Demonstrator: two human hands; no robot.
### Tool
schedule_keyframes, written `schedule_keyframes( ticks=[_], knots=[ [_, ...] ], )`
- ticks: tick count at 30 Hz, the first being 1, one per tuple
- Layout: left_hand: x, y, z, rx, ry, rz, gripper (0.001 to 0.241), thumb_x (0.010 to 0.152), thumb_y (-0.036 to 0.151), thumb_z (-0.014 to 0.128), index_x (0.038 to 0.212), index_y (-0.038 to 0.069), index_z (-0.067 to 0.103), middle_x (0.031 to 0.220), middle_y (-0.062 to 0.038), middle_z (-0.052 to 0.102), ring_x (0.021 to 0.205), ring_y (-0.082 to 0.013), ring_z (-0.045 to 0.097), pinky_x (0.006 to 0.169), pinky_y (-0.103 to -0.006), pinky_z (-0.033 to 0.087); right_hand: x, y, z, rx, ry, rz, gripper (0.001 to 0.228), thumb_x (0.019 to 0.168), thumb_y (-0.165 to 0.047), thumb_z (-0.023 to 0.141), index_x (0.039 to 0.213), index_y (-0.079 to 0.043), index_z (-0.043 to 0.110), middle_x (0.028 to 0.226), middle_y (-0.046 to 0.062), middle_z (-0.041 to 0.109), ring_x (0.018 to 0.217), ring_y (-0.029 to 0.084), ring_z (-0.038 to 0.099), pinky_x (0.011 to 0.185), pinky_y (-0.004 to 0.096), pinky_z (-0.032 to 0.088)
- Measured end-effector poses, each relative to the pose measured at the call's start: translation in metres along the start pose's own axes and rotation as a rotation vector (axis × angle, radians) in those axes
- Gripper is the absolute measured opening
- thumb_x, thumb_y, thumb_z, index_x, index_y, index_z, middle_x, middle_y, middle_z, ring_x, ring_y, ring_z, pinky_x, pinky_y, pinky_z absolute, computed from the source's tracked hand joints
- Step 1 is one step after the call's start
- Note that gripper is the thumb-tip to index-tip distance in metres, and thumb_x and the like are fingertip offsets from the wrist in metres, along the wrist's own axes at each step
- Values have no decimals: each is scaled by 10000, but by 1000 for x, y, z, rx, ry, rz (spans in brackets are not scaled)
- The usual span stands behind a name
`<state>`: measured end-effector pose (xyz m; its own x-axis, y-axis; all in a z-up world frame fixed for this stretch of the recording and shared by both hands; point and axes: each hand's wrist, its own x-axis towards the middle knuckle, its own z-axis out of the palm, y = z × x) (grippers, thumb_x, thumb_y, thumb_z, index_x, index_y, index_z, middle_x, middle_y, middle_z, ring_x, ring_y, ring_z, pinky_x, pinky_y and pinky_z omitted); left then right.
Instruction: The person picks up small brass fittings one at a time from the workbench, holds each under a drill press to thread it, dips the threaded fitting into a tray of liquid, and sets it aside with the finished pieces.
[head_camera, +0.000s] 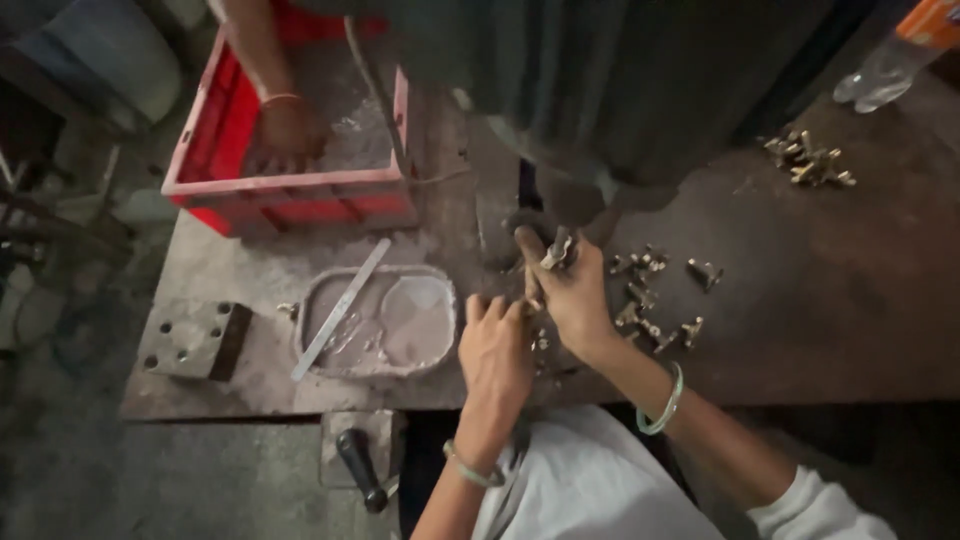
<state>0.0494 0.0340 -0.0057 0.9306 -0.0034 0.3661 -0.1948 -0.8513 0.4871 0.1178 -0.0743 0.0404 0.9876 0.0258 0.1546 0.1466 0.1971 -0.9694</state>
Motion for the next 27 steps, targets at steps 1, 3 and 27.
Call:
schedule_keyframes(
  ticks=[1, 3, 27],
  knots=[
    [-1, 3, -1, -6, 5, 4, 266, 756, 60, 742, 1019, 102, 753, 965, -103, 684, 983, -369, 611, 774, -433, 533, 4, 4, -6, -5, 1, -7, 178, 998, -200, 690, 903, -78, 601, 559, -5, 497, 449, 71, 441, 403, 261, 328],
    [-11, 1, -10, -598, 104, -267, 249, 852, 123, 771, 1098, 82, 764, 985, -70, 722, 849, -219, 680, 688, -304, 581, 5, 17, -11, -56, -126, 114, 303, 1008, -193, 710, 795, -40, 558, 553, 11, 547, 411, 103, 488, 377, 281, 340],
    [26, 57, -110, -436, 549, 363, 339, 942, -6, 729, 1258, 71, 632, 1125, -149, 717, 985, -269, 741, 890, -321, 604, 20, 48, -49, 51, -333, 57, 163, 884, -51, 687, 1044, -34, 709, 930, -2, 737, 823, 81, 692, 726, 258, 568]
  ],
)
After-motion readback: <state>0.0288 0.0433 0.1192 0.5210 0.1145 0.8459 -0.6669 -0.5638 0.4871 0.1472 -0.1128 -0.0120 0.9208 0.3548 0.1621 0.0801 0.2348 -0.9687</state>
